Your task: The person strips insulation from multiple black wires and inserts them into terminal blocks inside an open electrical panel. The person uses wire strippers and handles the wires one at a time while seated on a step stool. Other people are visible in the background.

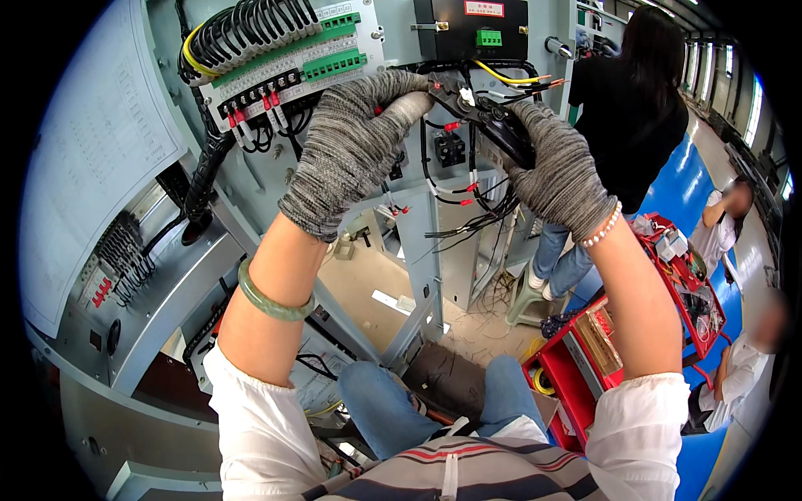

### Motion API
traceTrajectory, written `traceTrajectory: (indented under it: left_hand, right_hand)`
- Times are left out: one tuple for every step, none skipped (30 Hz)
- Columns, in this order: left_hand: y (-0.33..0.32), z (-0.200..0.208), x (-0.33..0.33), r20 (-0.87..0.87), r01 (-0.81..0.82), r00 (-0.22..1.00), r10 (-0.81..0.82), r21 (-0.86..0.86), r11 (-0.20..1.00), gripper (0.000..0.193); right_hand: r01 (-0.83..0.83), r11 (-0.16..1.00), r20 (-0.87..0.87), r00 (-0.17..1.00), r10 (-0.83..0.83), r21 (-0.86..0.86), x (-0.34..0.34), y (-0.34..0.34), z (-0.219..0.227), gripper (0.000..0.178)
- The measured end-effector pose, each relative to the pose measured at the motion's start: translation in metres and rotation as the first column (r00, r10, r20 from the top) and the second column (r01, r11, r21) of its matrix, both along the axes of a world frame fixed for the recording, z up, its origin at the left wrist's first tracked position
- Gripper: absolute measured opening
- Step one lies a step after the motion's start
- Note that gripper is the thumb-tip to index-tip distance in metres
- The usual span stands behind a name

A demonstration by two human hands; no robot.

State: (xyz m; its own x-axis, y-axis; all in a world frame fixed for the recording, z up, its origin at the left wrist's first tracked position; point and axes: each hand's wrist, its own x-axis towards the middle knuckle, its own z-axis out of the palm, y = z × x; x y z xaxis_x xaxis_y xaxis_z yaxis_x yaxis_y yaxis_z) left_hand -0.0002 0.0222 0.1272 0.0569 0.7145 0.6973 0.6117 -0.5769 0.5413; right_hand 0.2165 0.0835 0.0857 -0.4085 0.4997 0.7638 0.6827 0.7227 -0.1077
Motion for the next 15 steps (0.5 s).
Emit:
traceTrajectory:
  left_hand:
    - [0.001, 0.000, -0.001, 0.007, 0.018, 1.000, -0.018, 0.003, 1.000, 0.022]
    - [0.003, 0.000, -0.001, 0.005, 0.035, 0.999, -0.035, 0.031, 0.999, 0.022]
    - [0.003, 0.000, 0.000, -0.010, -0.003, 1.000, 0.003, 0.031, 1.000, 0.023]
    - [0.002, 0.000, -0.001, 0.042, 0.048, 0.998, -0.049, 0.018, 0.999, 0.022]
    - [0.001, -0.001, 0.000, 0.081, 0.047, 0.996, -0.045, -0.027, 0.999, 0.022]
    - [-0.001, -0.001, 0.000, 0.109, 0.043, 0.993, -0.037, -0.058, 0.997, 0.022]
    - [-0.002, 0.000, 0.001, 0.093, 0.026, 0.995, -0.021, -0.054, 0.998, 0.022]
    - [-0.002, 0.001, 0.002, 0.067, 0.003, 0.998, -0.001, -0.036, 0.999, 0.023]
    - [-0.003, 0.002, 0.003, 0.042, -0.019, 0.999, 0.020, -0.017, 1.000, 0.023]
    - [-0.004, 0.001, 0.003, 0.057, -0.049, 0.997, 0.052, -0.057, 0.997, 0.023]
    - [-0.006, 0.000, 0.004, 0.073, -0.076, 0.994, 0.084, -0.098, 0.992, 0.023]
    - [-0.006, 0.000, 0.004, 0.082, -0.084, 0.992, 0.091, -0.094, 0.992, 0.023]
    - [-0.006, 0.000, 0.004, 0.071, -0.095, 0.992, 0.103, -0.104, 0.990, 0.024]
    - [-0.006, 0.000, 0.004, 0.056, -0.089, 0.994, 0.093, -0.071, 0.993, 0.024]
    - [-0.005, 0.000, 0.004, 0.036, -0.097, 0.994, 0.099, -0.045, 0.994, 0.024]
  right_hand:
    - [-0.007, 1.000, 0.021, 1.000, 0.007, 0.001, 0.001, 0.001, 0.002, 0.047]
    - [-0.013, 1.000, 0.042, 0.999, 0.013, 0.002, 0.002, 0.002, 0.006, 0.047]
    - [-0.019, 1.000, 0.062, 0.998, 0.019, 0.006, 0.003, 0.003, 0.008, 0.046]
    - [-0.013, 1.000, 0.039, 0.999, 0.014, -0.009, 0.002, 0.002, 0.010, 0.040]
    - [-0.026, 0.999, 0.049, 0.998, 0.028, -0.039, 0.003, 0.001, 0.012, 0.038]
    - [-0.020, 0.996, 0.067, 0.997, 0.026, -0.089, 0.003, 0.001, 0.016, 0.036]
    - [-0.015, 0.991, 0.082, 0.996, 0.026, -0.135, 0.004, 0.000, 0.019, 0.034]
    - [-0.007, 0.988, 0.123, 0.992, 0.027, -0.157, 0.004, -0.001, 0.021, 0.032]
    - [0.000, 0.985, 0.161, 0.986, 0.029, -0.174, 0.005, -0.002, 0.023, 0.031]
    - [-0.002, 0.982, 0.198, 0.979, 0.040, -0.189, 0.005, -0.004, 0.025, 0.030]
    - [0.006, 0.968, 0.215, 0.975, 0.050, -0.252, 0.005, -0.005, 0.026, 0.030]
    - [0.005, 0.953, 0.228, 0.971, 0.068, -0.304, 0.006, -0.005, 0.027, 0.030]
    - [0.003, 0.935, 0.239, 0.967, 0.088, -0.355, 0.006, -0.006, 0.028, 0.030]
    - [-0.018, 0.945, 0.232, 0.968, 0.099, -0.328, 0.007, -0.007, 0.028, 0.033]
    - [-0.026, 0.953, 0.222, 0.970, 0.097, -0.300, 0.007, -0.007, 0.028, 0.035]
